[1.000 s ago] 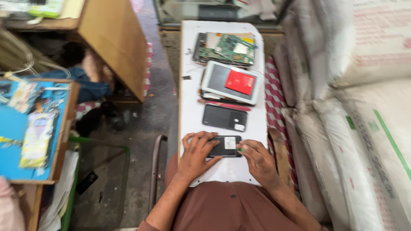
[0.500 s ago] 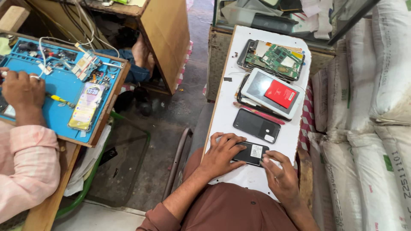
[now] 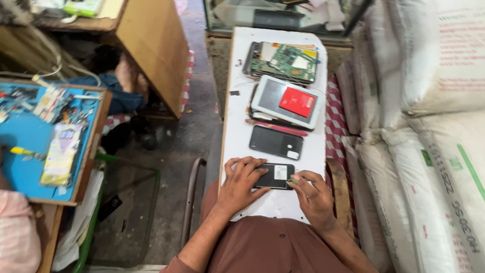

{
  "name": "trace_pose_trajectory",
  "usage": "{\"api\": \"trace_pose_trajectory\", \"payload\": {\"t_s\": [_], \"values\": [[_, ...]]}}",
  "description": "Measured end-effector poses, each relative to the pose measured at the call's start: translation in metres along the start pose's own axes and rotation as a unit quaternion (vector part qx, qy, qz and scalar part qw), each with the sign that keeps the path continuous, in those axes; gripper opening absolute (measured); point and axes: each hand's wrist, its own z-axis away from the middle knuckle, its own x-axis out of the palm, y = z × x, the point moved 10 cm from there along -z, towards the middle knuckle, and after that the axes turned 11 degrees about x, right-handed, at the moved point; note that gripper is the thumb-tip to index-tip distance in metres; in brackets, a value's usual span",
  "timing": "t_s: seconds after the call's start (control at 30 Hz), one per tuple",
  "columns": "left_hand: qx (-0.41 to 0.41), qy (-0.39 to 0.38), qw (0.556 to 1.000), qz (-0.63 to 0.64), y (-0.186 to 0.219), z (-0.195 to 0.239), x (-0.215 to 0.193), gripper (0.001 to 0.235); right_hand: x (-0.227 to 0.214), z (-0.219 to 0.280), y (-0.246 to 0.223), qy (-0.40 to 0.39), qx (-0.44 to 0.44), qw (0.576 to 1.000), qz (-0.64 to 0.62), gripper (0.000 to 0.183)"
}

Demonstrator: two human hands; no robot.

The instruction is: The person uses a screwdriver to pry open the back of a white tablet, then sets it aside. They pick up a purple smartphone, remove its back cover, and place it on the table. They then handle a black smartphone, removing a red protective film from its back and using the screwdriver to work on the device's edges.

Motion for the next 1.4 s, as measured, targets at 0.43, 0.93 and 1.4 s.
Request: {"api": "trace_pose_trajectory", "payload": {"t_s": [0.43,0.93,1.4], "values": [[-0.007,-0.038,0.999,-0.025,0.0,-0.008,0.006,0.05,-0.003,-0.001,0.005,-0.019,0.016,0.999,-0.031,0.064],[0.002,-0.043,0.998,-0.041,-0.002,-0.003,0.011,0.048,-0.023,0.024,0.066,0.027,0.211,0.954,-0.213,0.044],[0.017,0.013,0.999,0.03,0.016,-0.006,0.005,0.057,-0.008,0.041,0.094,0.088,0.307,0.885,-0.339,0.047]]}}
